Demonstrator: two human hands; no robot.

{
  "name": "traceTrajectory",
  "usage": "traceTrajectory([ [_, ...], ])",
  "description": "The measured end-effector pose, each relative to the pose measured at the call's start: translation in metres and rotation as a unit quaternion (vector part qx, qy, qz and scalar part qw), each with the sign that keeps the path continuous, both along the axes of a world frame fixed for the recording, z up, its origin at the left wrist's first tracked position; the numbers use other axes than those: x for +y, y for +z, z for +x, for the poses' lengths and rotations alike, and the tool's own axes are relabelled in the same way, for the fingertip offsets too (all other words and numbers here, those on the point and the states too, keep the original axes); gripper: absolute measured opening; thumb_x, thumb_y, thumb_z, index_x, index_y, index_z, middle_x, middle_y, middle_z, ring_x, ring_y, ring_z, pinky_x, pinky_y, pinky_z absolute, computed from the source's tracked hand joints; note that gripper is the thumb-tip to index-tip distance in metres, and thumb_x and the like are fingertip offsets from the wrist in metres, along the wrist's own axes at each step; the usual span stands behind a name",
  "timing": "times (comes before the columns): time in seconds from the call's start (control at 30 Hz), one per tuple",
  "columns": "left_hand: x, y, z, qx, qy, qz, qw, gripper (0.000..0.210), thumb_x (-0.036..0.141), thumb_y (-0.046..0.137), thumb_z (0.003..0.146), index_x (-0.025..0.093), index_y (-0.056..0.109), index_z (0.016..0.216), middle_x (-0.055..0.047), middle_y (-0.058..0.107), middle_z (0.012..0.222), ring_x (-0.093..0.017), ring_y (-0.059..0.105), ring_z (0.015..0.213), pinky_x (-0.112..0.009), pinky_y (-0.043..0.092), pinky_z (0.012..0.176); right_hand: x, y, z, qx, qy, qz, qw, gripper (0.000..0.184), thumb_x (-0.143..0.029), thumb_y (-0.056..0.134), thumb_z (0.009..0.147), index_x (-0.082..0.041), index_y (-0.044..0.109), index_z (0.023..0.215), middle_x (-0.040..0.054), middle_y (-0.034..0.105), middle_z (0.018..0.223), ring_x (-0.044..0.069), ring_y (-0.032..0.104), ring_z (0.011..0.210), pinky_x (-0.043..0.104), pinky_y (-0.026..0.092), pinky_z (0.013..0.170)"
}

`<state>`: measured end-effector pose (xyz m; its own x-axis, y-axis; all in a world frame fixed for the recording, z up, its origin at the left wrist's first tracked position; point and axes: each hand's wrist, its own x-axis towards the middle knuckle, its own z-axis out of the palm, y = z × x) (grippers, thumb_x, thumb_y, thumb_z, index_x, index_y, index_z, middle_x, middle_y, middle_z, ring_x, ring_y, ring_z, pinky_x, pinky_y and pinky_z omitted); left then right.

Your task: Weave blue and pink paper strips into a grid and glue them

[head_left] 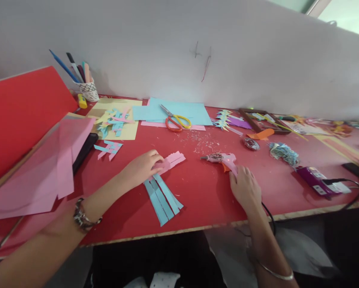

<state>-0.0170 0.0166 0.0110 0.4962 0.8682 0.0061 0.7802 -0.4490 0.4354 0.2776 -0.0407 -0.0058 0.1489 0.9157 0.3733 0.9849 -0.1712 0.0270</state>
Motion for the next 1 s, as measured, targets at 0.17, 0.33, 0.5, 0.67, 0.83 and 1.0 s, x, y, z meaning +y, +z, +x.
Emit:
traceTrajectory([
  [0.17,-0.004,0.002,0.001,0.029,0.001,0.029,0.999,0.021,0.022,0.042,0.083,0.017,0.059,0.094,-0.006,0.056,0.099,-0.016,0.059,0.081,-0.024,0.042,0.061,0.0,-0.002,0.002,0.016,-0.003,0.005,1.0,0.016,-0.027,0.031,0.084,-0.02,0.046,0.082,0.0107,0.057,0.083,0.024,0.055,0.08,0.034,0.042,0.067],
  [0.33,-0.005,-0.003,0.001,-0.013,0.021,0.026,0.999,0.011,0.019,0.045,0.079,0.017,0.055,0.084,-0.004,0.055,0.094,-0.015,0.057,0.078,-0.023,0.041,0.058,0.0,0.001,0.0,0.023,-0.006,-0.008,1.0,0.018,-0.027,0.03,0.084,-0.02,0.046,0.083,0.0119,0.057,0.084,0.025,0.054,0.082,0.035,0.042,0.068],
  [0.5,-0.002,-0.001,-0.005,-0.13,0.013,0.02,0.991,0.012,0.025,0.045,0.078,0.017,0.051,0.072,-0.002,0.05,0.082,-0.012,0.052,0.07,-0.024,0.042,0.062,0.0,0.0,0.001,0.042,0.004,-0.008,0.999,0.02,-0.027,0.029,0.083,-0.019,0.047,0.083,0.0146,0.058,0.085,0.027,0.054,0.082,0.038,0.043,0.069],
  [0.67,-0.004,0.007,-0.02,-0.189,0.036,-0.011,0.981,0.017,0.034,0.049,0.076,0.018,0.052,0.071,0.0,0.053,0.075,-0.011,0.05,0.064,-0.023,0.043,0.061,0.001,-0.003,0.004,0.107,-0.015,0.038,0.993,0.024,-0.031,0.029,0.081,-0.018,0.048,0.091,0.015,0.06,0.083,0.028,0.056,0.079,0.038,0.042,0.067],
  [0.83,-0.014,0.005,-0.034,-0.169,0.003,-0.061,0.984,0.021,0.037,0.046,0.08,0.019,0.053,0.074,-0.001,0.06,0.082,-0.014,0.056,0.075,-0.024,0.045,0.068,0.005,0.005,0.007,0.203,-0.004,0.064,0.977,0.031,-0.034,0.029,0.08,-0.017,0.045,0.101,0.0127,0.059,0.086,0.023,0.055,0.071,0.032,0.04,0.059],
  [1.0,-0.02,-0.002,-0.043,-0.181,-0.011,-0.063,0.981,0.022,0.038,0.044,0.082,0.02,0.056,0.077,-0.003,0.064,0.086,-0.017,0.058,0.082,-0.028,0.046,0.074,0.016,0.027,-0.013,0.213,0.055,0.027,0.975,0.027,-0.041,0.04,0.073,-0.019,0.048,0.086,0.0036,0.056,0.067,0.017,0.05,0.056,0.028,0.036,0.052],
])
